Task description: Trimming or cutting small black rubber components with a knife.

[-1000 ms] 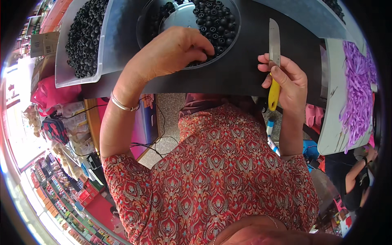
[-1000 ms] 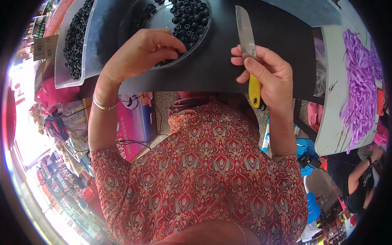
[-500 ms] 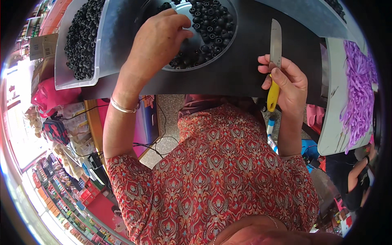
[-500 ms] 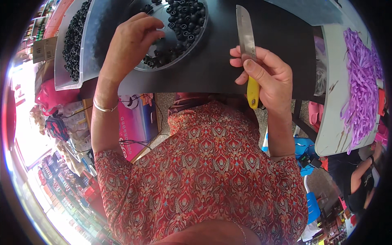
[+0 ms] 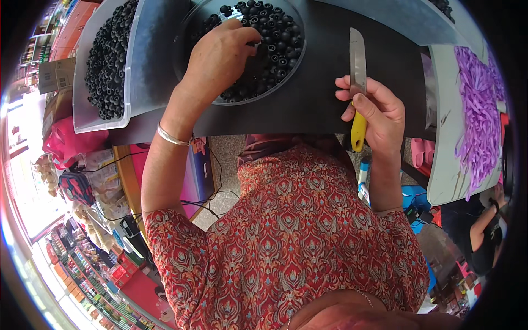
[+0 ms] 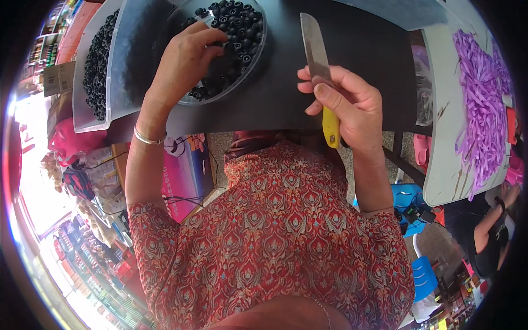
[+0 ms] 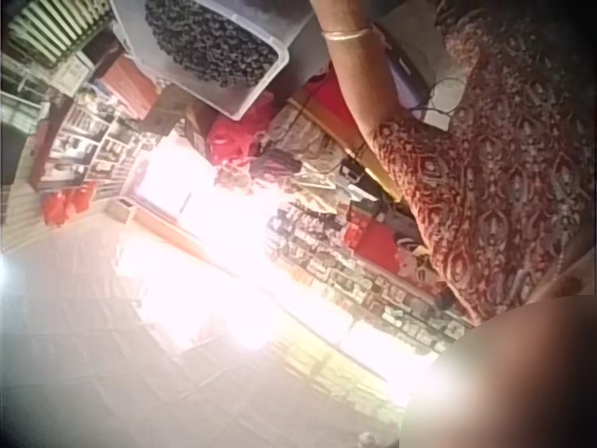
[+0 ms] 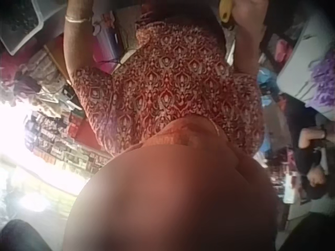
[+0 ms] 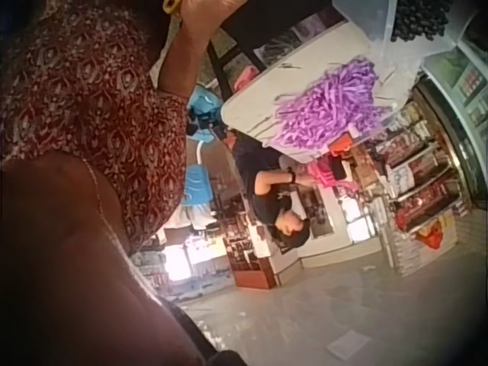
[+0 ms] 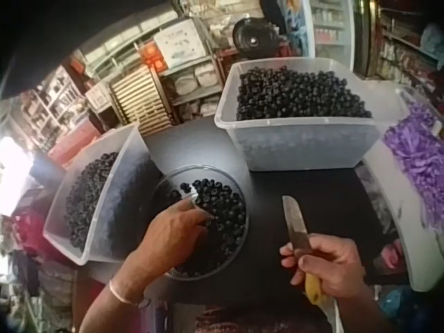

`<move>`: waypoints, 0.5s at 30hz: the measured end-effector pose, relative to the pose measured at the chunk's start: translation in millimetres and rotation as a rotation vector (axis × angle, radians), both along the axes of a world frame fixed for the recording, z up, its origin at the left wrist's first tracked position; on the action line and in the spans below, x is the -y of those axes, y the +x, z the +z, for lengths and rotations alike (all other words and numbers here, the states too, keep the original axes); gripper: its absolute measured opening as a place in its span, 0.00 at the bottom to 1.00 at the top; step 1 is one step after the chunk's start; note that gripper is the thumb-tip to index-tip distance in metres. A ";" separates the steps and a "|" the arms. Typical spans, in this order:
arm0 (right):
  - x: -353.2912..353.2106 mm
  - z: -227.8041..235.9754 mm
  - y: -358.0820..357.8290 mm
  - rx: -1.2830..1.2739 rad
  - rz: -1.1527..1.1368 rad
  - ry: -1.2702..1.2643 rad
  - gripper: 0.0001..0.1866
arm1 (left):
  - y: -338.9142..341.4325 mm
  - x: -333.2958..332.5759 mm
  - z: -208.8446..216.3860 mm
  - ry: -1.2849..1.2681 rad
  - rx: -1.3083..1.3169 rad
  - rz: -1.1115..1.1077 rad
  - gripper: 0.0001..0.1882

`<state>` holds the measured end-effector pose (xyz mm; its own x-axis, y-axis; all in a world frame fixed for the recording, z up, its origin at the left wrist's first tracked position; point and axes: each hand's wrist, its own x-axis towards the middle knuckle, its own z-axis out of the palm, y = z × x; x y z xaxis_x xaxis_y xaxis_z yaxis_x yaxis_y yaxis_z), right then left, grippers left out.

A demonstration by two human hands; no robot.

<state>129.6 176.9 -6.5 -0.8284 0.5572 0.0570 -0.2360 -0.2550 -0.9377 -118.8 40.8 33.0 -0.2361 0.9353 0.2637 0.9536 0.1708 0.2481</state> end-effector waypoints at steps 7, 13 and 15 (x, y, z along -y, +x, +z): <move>0.6 0.4 0.4 -0.003 -0.008 0.018 0.14 | 31.8 10.3 33.1 0.109 0.460 0.035 0.08; 13.4 19.0 -2.0 -0.034 -0.018 0.034 0.13 | 78.6 13.4 36.8 0.269 1.294 -0.086 0.09; 18.9 30.2 -4.6 -0.070 -0.005 0.048 0.13 | 90.0 14.4 32.1 0.321 1.365 -0.128 0.12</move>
<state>125.0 158.0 23.8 -0.8185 0.5568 0.1417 -0.3028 -0.2085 -0.9300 -28.8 26.3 65.1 -0.3949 0.9131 0.1018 -0.0622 -0.1371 0.9886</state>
